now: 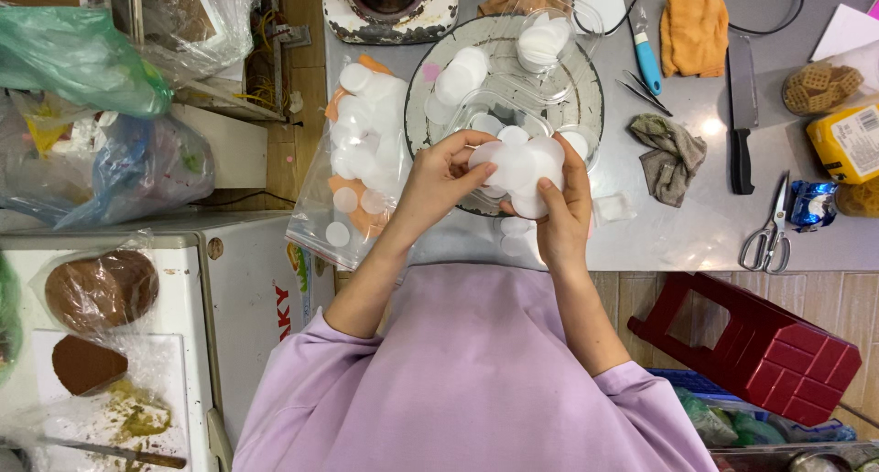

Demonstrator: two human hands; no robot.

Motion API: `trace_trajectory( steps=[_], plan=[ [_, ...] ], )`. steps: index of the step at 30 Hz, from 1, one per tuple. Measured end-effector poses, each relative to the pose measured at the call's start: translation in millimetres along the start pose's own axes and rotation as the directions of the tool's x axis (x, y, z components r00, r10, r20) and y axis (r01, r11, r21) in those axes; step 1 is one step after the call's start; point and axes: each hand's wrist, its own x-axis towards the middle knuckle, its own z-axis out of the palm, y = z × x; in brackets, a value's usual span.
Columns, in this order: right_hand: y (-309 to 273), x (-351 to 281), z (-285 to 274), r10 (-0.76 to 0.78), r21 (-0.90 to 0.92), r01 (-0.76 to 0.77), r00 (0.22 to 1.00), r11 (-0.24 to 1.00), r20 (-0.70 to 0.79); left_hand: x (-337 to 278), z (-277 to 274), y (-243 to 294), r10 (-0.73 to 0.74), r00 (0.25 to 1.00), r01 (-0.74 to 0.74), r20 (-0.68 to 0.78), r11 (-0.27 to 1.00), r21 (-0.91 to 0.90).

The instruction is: The person sorts through white cotton pads by hand, picking them up from a pile and placing them onto a rotating glass stand.

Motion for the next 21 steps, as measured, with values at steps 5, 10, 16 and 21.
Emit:
trace_trajectory(
  steps=[5, 10, 16, 21],
  plan=[
    [-0.3, -0.9, 1.5, -0.006, -0.021, 0.006, 1.0, 1.0, 0.006, -2.6, -0.7, 6.4, 0.015, 1.0, -0.015, -0.003, 0.999, 0.034],
    [14.6, 2.0, -1.9, -0.017, -0.113, 0.014, 1.0, 0.994, -0.02, -3.8, 1.7, 7.8, -0.011, 0.999, 0.017, -0.042, 0.988, 0.156],
    [15.1, 7.0, -7.9, -0.008, -0.166, -0.003, 0.998, 0.986, -0.062, 4.3, -34.0, -1.2, 0.306, 0.903, -0.255, -0.302, 0.947, 0.195],
    [7.9, 6.6, -14.1, -0.012, -0.182, 0.0, 0.998, 0.983, -0.063, 46.2, -75.7, -40.1, 0.691, 0.706, -0.35, -0.152, 0.528, 0.774]
  ],
)
